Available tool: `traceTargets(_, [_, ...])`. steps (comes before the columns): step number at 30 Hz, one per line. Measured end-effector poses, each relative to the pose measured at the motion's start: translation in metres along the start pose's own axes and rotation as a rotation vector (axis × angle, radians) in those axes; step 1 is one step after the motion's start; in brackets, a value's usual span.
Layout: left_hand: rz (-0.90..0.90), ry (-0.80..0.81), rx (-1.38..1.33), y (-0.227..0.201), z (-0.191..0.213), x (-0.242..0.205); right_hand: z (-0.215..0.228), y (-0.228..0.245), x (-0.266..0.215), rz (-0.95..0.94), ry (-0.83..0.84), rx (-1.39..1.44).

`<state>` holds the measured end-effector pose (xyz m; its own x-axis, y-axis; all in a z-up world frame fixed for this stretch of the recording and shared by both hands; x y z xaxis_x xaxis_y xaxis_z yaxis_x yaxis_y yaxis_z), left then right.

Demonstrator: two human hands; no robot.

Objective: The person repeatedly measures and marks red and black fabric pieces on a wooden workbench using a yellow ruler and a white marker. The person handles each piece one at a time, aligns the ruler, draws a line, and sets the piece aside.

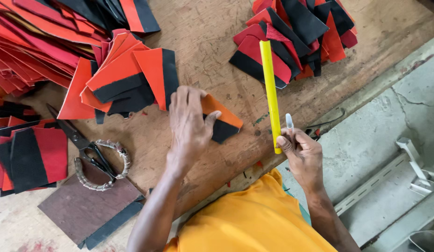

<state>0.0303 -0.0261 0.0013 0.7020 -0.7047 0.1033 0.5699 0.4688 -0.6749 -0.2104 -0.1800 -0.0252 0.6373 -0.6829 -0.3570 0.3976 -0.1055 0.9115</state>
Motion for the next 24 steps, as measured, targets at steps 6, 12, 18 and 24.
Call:
traceTargets(6, [-0.148,0.104,-0.082,-0.003,-0.001,0.014,-0.003,0.011,0.000,0.027,0.006,-0.006])
traceTargets(12, [-0.217,-0.013,0.040,-0.011,0.001,0.003,0.000,0.008,-0.004,0.027,-0.002,-0.034])
traceTargets(18, [0.028,-0.097,0.081,-0.002,0.011,-0.025,0.002,0.004,-0.003,0.040,-0.022,0.010])
traceTargets(24, [0.033,-0.091,-0.060,0.010,0.021,-0.031,-0.005,0.008,-0.002,0.039,0.013,0.004])
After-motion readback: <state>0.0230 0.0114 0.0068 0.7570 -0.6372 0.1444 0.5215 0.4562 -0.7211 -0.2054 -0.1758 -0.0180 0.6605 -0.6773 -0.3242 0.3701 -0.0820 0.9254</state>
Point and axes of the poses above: each hand's wrist, its own x-axis towards the middle knuckle, its own z-axis out of the back of the hand, y = z × x, the point moved 4 cm from there along x, towards the middle knuckle, and after that the axes turned 6 degrees about -z, right-handed, at the moved point
